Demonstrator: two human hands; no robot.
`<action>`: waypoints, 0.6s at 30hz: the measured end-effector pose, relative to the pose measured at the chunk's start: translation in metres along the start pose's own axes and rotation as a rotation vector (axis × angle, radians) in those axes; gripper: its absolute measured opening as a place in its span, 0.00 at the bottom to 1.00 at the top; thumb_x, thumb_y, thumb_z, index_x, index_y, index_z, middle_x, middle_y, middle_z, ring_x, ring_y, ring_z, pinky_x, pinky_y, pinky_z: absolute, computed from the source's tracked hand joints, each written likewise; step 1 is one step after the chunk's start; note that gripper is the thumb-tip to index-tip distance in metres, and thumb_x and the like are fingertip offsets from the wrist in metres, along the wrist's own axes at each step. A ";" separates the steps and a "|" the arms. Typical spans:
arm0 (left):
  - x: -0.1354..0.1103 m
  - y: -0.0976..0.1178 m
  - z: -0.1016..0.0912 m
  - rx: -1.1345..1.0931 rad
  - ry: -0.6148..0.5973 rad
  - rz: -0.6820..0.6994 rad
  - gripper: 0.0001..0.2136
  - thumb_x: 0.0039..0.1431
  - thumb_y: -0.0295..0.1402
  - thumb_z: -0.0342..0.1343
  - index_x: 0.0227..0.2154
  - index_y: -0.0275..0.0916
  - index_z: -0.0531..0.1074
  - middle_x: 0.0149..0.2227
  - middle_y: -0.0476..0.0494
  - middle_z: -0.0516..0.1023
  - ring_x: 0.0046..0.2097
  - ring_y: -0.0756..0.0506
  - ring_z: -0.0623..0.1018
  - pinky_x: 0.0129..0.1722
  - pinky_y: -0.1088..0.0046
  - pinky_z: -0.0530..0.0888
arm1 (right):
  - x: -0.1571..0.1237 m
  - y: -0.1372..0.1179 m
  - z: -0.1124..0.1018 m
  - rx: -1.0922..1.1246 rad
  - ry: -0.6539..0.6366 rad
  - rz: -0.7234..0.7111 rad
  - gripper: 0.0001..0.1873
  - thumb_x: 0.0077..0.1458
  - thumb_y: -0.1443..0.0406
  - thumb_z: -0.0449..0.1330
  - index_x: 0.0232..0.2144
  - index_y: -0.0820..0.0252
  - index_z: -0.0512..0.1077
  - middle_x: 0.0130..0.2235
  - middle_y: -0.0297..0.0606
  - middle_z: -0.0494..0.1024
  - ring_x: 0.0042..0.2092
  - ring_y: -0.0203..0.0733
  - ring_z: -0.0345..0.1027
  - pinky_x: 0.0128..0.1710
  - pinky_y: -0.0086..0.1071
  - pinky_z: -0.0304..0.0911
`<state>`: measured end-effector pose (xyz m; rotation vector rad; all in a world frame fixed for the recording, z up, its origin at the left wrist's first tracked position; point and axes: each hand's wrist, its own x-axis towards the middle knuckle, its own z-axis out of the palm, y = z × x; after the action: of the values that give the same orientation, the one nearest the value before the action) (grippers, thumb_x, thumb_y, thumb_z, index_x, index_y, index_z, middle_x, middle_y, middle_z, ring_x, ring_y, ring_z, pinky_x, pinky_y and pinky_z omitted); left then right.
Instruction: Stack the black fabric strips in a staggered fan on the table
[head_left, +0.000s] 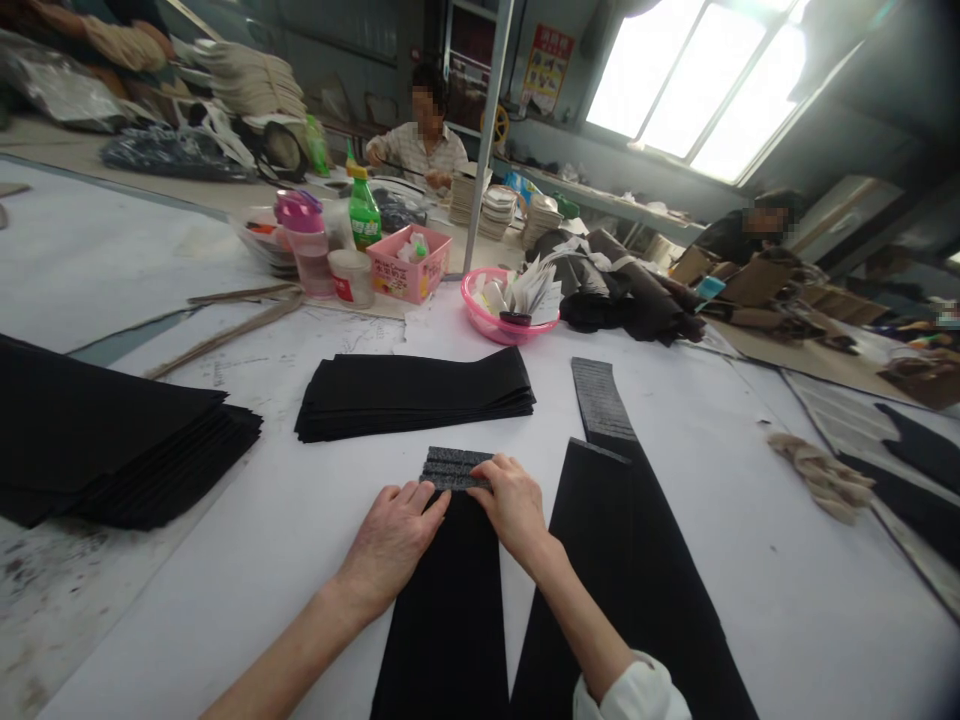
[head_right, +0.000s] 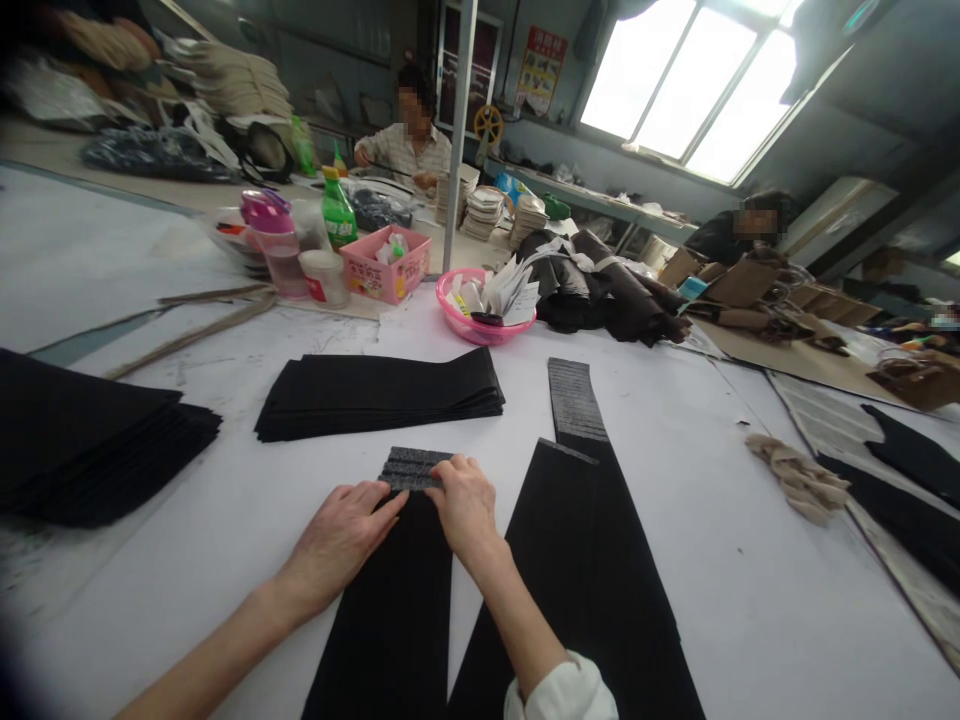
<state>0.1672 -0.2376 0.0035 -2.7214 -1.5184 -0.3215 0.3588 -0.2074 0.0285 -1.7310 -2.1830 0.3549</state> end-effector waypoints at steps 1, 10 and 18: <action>0.001 -0.001 0.000 -0.009 0.000 -0.004 0.15 0.64 0.27 0.48 0.51 0.43 0.67 0.43 0.43 0.71 0.45 0.43 0.71 0.43 0.63 0.65 | 0.003 -0.002 0.002 -0.016 -0.019 -0.037 0.07 0.54 0.63 0.64 0.37 0.52 0.73 0.39 0.33 0.75 0.44 0.42 0.66 0.38 0.30 0.60; 0.014 -0.018 0.002 -0.228 0.007 -0.032 0.09 0.66 0.32 0.47 0.38 0.45 0.73 0.35 0.49 0.71 0.39 0.47 0.71 0.37 0.68 0.63 | 0.021 -0.003 0.011 -0.127 -0.098 -0.141 0.06 0.55 0.60 0.64 0.34 0.54 0.72 0.37 0.34 0.73 0.42 0.42 0.63 0.39 0.34 0.56; 0.023 -0.024 0.001 -0.366 0.000 -0.069 0.08 0.64 0.30 0.48 0.34 0.42 0.71 0.35 0.48 0.72 0.38 0.47 0.72 0.38 0.70 0.66 | 0.032 -0.003 0.007 -0.123 -0.185 -0.192 0.09 0.50 0.63 0.67 0.31 0.57 0.70 0.36 0.34 0.72 0.41 0.42 0.62 0.37 0.33 0.53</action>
<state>0.1588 -0.2056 0.0047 -2.9334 -1.7061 -0.6630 0.3471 -0.1767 0.0267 -1.5865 -2.5281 0.3509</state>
